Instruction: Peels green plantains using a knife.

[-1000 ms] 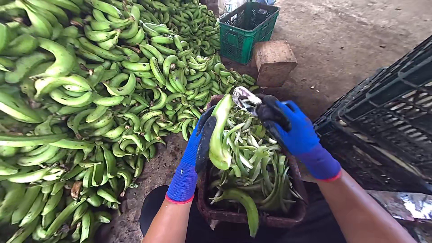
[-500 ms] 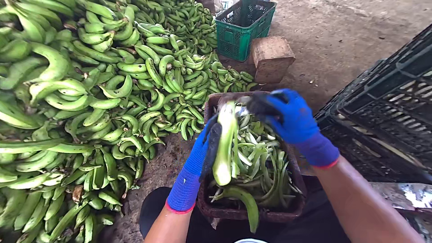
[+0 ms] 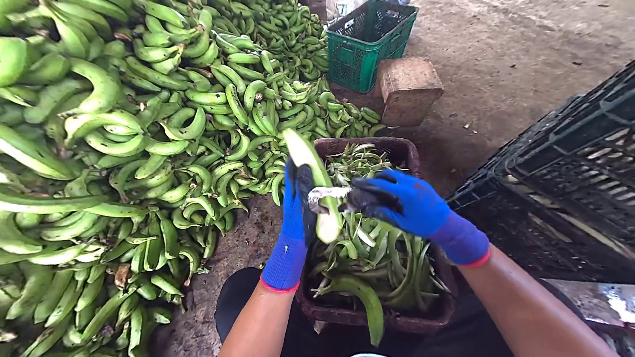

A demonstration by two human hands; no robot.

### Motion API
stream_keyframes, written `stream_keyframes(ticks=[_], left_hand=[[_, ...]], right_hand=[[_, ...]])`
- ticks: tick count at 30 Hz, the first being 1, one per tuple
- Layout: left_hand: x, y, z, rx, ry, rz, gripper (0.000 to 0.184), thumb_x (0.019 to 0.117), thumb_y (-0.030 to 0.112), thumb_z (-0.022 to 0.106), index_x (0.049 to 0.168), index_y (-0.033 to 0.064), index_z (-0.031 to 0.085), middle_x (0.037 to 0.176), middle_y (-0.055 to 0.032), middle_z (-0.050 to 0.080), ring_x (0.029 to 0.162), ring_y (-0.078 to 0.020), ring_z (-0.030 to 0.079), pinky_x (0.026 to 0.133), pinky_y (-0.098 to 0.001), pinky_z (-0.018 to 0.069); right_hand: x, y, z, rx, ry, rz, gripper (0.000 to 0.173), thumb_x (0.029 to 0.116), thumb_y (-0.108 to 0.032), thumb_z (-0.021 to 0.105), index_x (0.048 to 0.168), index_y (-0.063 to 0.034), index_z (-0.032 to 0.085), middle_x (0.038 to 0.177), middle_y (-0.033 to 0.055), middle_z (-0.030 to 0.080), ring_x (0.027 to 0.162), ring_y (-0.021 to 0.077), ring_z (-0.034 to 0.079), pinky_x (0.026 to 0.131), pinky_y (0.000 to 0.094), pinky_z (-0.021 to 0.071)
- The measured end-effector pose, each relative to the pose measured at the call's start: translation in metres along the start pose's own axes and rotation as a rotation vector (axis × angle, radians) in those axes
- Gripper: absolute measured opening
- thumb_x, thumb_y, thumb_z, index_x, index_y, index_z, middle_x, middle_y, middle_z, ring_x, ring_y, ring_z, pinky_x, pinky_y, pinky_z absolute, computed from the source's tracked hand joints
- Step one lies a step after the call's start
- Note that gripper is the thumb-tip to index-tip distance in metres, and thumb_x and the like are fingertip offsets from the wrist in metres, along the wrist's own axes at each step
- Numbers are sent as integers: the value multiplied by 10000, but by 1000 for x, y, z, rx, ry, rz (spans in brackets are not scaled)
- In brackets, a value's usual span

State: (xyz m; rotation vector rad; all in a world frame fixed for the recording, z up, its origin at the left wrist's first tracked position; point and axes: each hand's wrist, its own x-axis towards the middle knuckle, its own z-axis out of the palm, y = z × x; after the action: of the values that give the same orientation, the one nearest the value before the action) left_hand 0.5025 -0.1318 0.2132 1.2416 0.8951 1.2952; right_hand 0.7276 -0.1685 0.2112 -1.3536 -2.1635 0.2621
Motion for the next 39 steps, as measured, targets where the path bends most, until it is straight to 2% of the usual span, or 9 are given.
stream_keyframes(ticks=[5, 13, 16, 20, 25, 29, 33, 36, 39], left_hand=[[-6, 9, -5, 145, -517, -309, 491, 1045, 336, 441, 1476, 99, 438, 1048, -20, 670, 859, -52, 661, 775, -240, 577], [12, -13, -9, -56, 164, -45, 446, 1098, 392, 362, 1496, 192, 385, 1136, 5, 645, 926, -48, 649, 806, -271, 571], [0, -1, -4, -28, -91, -132, 351, 1070, 272, 384, 1377, 122, 461, 998, 4, 645, 830, -49, 633, 730, -259, 561], [-9, 8, 3, 98, -537, -290, 518, 1035, 345, 447, 1480, 82, 430, 1071, -26, 674, 878, -55, 663, 808, -254, 576], [10, -18, -9, -96, -41, -179, 393, 1097, 357, 342, 1382, 137, 500, 1009, -10, 679, 835, -73, 659, 725, -267, 574], [14, -18, -7, -101, 219, -58, 534, 1079, 514, 337, 1509, 200, 387, 1208, -35, 638, 1008, -124, 658, 849, -355, 577], [1, -4, 0, 9, -168, -139, 395, 1089, 317, 325, 1409, 120, 447, 1044, -5, 655, 870, -57, 645, 758, -258, 566], [-4, -2, 5, 205, -552, -280, 475, 1063, 296, 386, 1482, 77, 435, 1164, -70, 655, 978, -74, 640, 881, -289, 547], [-1, -17, 7, 169, -389, -269, 462, 1074, 294, 389, 1481, 79, 429, 1145, -73, 655, 950, -83, 642, 851, -291, 550]], right_hand=[[23, 31, -34, -32, 165, 209, 520, 958, -222, 650, 1469, -169, 568, 1290, 231, 614, 1149, 411, 617, 950, 612, 500], [-2, -4, 16, 64, -42, -75, 491, 922, -456, 629, 1305, -161, 713, 1122, 157, 702, 1018, 342, 679, 851, 553, 554], [14, 12, -2, 51, 26, -14, 477, 908, -286, 673, 1357, -127, 668, 1195, 194, 675, 1060, 372, 667, 884, 577, 543], [20, 31, -27, 72, 143, 214, 494, 976, -181, 616, 1466, -141, 566, 1295, 219, 611, 1116, 386, 629, 926, 604, 510], [0, 3, 2, 44, 43, 60, 489, 879, -307, 709, 1345, -159, 683, 1147, 175, 688, 1037, 358, 667, 875, 571, 546], [-1, -2, 14, -74, -5, -95, 468, 912, -462, 627, 1290, -206, 727, 1105, 174, 707, 989, 393, 678, 795, 584, 545], [14, 20, -11, -68, 53, -5, 495, 891, -336, 700, 1343, -136, 681, 1212, 223, 666, 1081, 429, 648, 891, 618, 519], [19, 34, -19, 52, 70, 230, 455, 1018, -288, 571, 1460, -180, 578, 1341, 190, 616, 1186, 367, 621, 982, 597, 497], [13, 26, -12, 60, 69, 283, 430, 1028, -239, 578, 1453, -177, 579, 1319, 185, 624, 1142, 360, 643, 950, 603, 519]])
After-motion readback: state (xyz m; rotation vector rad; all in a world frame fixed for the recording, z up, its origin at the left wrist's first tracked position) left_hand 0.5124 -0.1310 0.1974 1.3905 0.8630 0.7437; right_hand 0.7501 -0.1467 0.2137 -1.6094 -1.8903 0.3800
